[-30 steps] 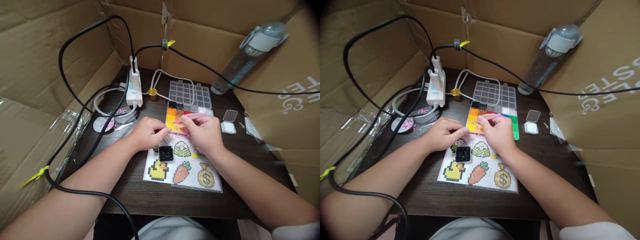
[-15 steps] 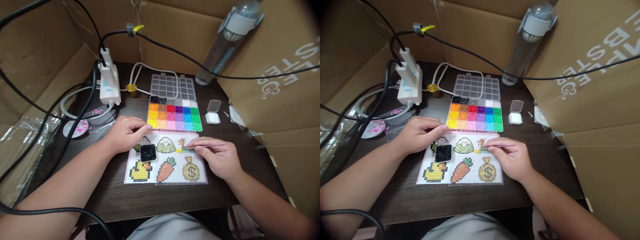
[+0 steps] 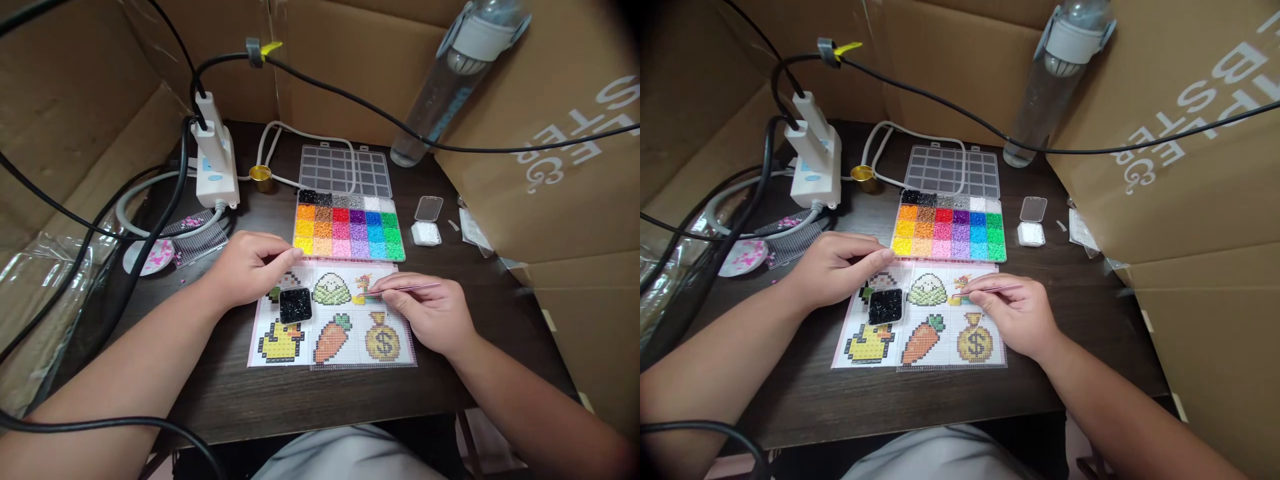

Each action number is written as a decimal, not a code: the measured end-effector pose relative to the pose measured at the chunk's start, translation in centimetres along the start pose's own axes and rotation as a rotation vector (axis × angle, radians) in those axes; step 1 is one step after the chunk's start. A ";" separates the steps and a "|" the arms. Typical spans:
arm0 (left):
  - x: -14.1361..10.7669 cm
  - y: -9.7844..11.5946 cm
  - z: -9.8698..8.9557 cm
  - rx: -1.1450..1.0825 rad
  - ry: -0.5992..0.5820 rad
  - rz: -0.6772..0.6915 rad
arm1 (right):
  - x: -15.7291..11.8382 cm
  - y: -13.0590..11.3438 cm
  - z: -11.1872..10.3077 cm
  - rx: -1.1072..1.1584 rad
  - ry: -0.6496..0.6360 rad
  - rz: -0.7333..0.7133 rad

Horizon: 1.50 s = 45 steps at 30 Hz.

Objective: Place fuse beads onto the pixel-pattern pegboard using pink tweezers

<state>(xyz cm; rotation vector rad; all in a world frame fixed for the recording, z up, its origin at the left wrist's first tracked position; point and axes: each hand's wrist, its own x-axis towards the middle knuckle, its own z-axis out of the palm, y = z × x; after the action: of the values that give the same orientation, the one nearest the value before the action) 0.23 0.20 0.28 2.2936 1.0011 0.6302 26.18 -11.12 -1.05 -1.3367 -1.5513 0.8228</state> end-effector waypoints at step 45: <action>-0.1 -0.2 -0.2 -0.024 -0.020 0.025 | 2.4 -1.0 2.6 0.035 0.035 0.047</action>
<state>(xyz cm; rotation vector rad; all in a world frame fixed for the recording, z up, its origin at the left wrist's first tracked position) -0.06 0.32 0.27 2.2903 0.9525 0.6249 23.39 -8.78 -0.65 -1.3596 -1.4770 0.8482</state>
